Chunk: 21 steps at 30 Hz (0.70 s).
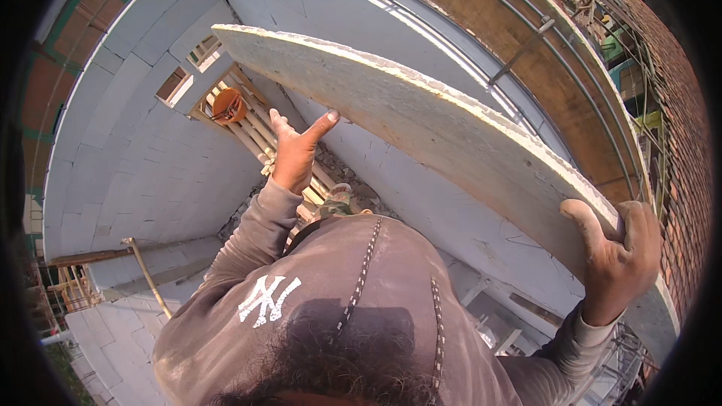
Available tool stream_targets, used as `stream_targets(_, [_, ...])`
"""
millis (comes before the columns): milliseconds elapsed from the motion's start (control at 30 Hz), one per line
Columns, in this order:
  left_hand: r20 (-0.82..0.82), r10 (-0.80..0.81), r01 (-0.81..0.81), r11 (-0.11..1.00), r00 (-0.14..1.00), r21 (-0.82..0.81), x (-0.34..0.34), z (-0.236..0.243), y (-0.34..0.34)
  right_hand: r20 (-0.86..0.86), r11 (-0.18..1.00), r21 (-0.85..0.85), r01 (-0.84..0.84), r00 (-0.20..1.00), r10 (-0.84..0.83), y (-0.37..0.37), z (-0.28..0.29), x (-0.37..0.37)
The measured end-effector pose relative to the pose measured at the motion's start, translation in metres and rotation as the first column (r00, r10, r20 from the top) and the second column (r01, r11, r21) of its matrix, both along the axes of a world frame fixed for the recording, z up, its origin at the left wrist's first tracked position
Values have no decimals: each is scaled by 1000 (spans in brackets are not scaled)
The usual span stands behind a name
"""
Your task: The person lifts a concrete panel and positions it on a metal frame at a construction site. They secure the panel to the rebar by twisting thin wire around the frame and through the panel by hand.
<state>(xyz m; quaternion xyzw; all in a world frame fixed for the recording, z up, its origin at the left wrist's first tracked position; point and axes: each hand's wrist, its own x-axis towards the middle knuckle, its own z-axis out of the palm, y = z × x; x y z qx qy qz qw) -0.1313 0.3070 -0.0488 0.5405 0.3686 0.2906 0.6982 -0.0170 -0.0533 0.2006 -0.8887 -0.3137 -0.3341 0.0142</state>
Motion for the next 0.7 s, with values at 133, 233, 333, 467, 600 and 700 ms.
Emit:
stream_targets(133, [-169,17,144,443,985,885,3,40,13,55,993,-117,8,999,-1,-21,16,-20])
stream_targets(233, [-341,-185,338,-51,922,940,20,74,21,161,963,-266,-38,983,83,-27,27,-33])
stream_targets(333, [-433,-543,581,130,720,803,48,47,14,171,930,-367,-28,980,97,-48,28,-51])
stream_targets(467, [-449,-786,739,15,425,674,72,-6,-36,161,916,-397,53,987,13,-74,4,-67])
stream_targets(600, [-489,-868,846,-192,90,497,89,-67,-94,48,874,-469,127,992,-118,-87,2,-91])
stream_targets(700, [-357,-921,884,-291,-155,367,92,-105,-143,2,839,-518,167,981,-194,-95,4,-106])
